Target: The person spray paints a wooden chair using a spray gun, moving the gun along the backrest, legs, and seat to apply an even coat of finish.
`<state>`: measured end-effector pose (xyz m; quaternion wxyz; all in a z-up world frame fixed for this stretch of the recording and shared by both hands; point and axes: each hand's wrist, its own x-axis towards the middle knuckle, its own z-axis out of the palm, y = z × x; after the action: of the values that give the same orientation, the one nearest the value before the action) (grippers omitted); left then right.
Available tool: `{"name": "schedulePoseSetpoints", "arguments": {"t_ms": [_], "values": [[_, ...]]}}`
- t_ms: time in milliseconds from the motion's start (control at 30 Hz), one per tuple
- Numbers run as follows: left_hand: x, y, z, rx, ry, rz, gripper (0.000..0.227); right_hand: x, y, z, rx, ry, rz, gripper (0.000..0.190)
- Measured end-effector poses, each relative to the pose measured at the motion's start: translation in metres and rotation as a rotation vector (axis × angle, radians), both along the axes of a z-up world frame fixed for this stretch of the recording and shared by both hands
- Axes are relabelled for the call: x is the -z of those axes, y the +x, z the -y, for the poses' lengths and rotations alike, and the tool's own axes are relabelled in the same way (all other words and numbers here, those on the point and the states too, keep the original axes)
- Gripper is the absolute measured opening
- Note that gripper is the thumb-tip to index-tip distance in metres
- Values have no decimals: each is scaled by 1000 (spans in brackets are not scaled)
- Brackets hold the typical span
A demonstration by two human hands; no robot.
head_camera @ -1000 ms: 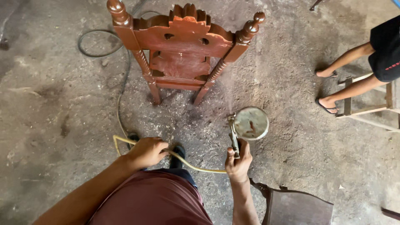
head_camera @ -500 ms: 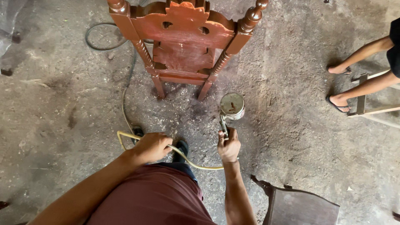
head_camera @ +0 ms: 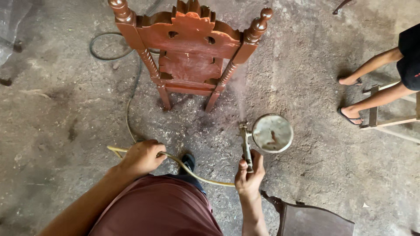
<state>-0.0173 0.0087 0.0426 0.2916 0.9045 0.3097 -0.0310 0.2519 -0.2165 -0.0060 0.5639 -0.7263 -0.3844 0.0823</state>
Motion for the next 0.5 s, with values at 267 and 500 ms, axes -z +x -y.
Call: {"name": "schedulePoseSetpoints", "arguments": {"t_ms": [267,500], "values": [[-34,26,8,20,-55,-97,16,-64,24,-2,24,78,148,67],[-44,27,9,34,60,-8,16,-87,17,-3,59,76,85,75]]}}
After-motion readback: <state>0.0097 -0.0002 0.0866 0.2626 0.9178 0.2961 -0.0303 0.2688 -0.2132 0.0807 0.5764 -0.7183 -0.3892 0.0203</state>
